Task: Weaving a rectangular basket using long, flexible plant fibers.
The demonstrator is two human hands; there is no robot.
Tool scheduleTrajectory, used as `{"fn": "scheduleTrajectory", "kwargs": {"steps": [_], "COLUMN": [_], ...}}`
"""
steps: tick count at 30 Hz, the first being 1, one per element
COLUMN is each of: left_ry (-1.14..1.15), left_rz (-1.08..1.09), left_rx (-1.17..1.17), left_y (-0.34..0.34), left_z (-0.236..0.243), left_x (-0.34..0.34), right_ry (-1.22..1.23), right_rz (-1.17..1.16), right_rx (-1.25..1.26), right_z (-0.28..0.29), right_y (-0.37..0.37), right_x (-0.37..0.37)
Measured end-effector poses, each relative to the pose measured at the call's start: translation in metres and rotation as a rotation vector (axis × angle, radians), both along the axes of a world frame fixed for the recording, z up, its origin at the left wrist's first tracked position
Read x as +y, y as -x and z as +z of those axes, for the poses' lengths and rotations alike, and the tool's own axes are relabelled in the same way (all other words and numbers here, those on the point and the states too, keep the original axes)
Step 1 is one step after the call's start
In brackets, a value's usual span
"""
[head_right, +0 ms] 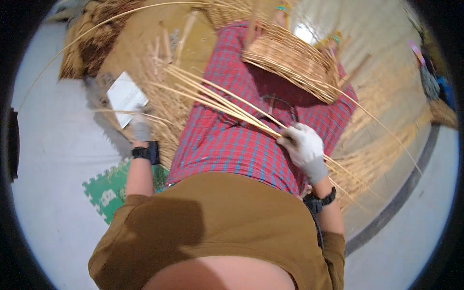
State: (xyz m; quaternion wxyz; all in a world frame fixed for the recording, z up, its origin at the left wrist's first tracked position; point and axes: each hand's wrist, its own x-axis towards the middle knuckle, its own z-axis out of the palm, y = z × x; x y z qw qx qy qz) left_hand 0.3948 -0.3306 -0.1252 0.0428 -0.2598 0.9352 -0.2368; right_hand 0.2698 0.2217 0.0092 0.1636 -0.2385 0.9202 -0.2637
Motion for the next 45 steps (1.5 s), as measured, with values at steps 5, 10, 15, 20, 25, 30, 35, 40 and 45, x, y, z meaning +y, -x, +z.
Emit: {"fn": "scheduleTrajectory", "kwargs": {"steps": [5, 10, 15, 20, 25, 30, 35, 40, 45], "left_ry": [-1.095, -0.830, -0.582, -0.836, -0.929, -1.691, -1.700, -1.512, -1.955], "left_rz": [0.258, 0.848, 0.376, -1.032, -0.941, -0.938, -0.769, -0.170, -0.011], "left_rx": [-0.721, -0.529, 0.885, 0.667, 0.419, 0.106, -0.370, 0.176, 0.444], "left_y": [-0.105, -0.098, 0.029, 0.154, 0.220, 0.218, 0.225, 0.257, 0.253], "left_z": [-0.120, -0.109, 0.040, 0.156, 0.169, 0.136, 0.109, 0.088, 0.081], "left_x": [0.007, 0.028, 0.058, 0.148, 0.237, 0.323, 0.319, 0.277, 0.301], "right_ry": [0.042, 0.256, 0.084, 0.004, 0.143, 1.145, 1.201, 1.241, 1.240], "right_rz": [-0.137, -0.194, -0.223, -0.098, -0.638, -0.585, -0.589, -0.968, -1.028], "right_rx": [-0.001, 0.020, 0.164, 0.419, 0.977, -0.397, -0.133, 0.141, 0.181], "right_z": [0.000, 0.012, 0.021, 0.046, 0.065, 0.047, 0.027, 0.004, -0.024], "right_y": [0.002, 0.003, 0.012, 0.026, 0.040, 0.038, 0.056, 0.072, 0.056], "right_x": [0.000, 0.004, 0.004, 0.028, 0.050, 0.027, 0.043, 0.081, 0.081]}}
